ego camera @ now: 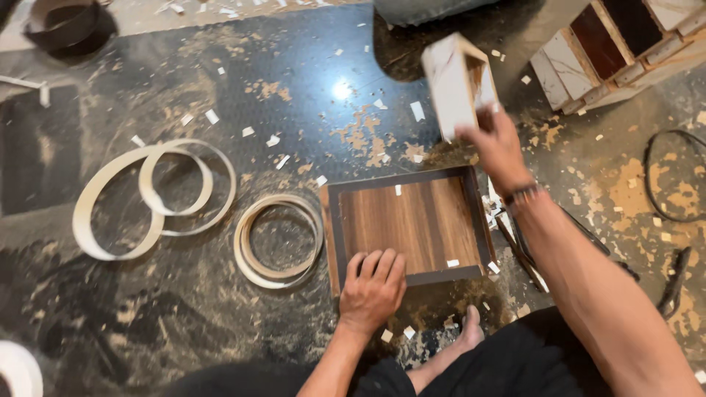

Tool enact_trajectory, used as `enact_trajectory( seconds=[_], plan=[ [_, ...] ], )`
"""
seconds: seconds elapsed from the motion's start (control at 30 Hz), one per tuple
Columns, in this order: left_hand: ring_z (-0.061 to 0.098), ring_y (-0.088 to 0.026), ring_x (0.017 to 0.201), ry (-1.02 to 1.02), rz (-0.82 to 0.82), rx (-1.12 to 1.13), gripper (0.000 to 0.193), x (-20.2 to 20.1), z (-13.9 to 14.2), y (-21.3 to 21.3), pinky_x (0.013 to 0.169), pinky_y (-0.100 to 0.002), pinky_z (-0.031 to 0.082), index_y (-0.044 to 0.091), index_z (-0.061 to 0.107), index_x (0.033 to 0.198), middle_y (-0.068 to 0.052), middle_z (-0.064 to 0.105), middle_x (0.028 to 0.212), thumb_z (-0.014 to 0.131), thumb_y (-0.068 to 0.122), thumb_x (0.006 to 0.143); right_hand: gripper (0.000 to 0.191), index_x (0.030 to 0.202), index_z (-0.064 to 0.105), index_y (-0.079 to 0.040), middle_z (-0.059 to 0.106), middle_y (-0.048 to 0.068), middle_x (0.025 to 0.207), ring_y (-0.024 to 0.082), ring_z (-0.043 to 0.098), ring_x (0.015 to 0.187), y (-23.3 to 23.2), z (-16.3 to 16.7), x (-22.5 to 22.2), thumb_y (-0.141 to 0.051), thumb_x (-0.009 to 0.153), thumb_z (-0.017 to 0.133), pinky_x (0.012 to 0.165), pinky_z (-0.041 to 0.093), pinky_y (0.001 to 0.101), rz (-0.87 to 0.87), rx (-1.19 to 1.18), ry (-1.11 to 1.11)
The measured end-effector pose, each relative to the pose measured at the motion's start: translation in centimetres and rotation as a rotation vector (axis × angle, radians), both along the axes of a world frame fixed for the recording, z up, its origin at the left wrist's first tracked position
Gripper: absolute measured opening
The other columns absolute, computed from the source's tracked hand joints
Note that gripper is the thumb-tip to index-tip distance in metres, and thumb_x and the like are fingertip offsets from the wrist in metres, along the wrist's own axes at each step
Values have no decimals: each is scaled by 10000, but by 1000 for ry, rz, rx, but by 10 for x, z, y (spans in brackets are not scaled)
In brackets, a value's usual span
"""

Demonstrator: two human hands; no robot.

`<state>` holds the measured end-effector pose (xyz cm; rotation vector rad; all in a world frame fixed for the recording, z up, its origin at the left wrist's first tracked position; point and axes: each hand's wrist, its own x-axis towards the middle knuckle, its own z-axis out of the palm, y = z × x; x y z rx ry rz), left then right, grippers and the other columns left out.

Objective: The person sits on the workshop floor and applies white iron-on edge banding tape to the edges of wooden drawer boxes. They hold an electric edge-banding iron in one hand, feed the tape roll with the other, press the heated tape onto each box edge, trim the excess, and set finished boxes aside with a stack of completed boxes nearby.

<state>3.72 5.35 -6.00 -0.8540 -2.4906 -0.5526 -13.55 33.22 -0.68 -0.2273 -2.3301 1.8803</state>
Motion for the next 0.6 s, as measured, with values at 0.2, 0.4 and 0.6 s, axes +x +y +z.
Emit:
enact_trajectory(
  seconds=[0.2, 0.4, 0.6],
  plan=[
    [569, -304, 1224, -89, 2, 424, 360, 0, 5, -6, 1094, -477, 442, 88, 598, 1270, -99, 606, 1247, 686, 114, 922, 342, 1234, 656, -69, 728, 112, 1193, 247, 688, 1130, 42, 6, 93, -223, 931, 692, 993, 522, 372, 321, 563, 93],
    [477, -328, 1383, 23, 84, 328, 283, -9, 27, -16, 1163, -570, 334, 63, 604, 1232, -140, 594, 1353, 657, 177, 978, 385, 1347, 605, -57, 625, 157, 1319, 277, 656, 1118, 33, -6, 121, -192, 994, 677, 877, 547, 363, -13, 561, 57],
    [499, -290, 1413, -146, 125, 184, 217, -5, 42, -9, 1098, -512, 381, 71, 691, 1148, -105, 631, 1366, 636, 223, 1004, 360, 1295, 624, -74, 558, 152, 1358, 275, 611, 1198, -34, 15, 159, -225, 975, 690, 950, 559, 381, 95, 441, 242]
  ],
)
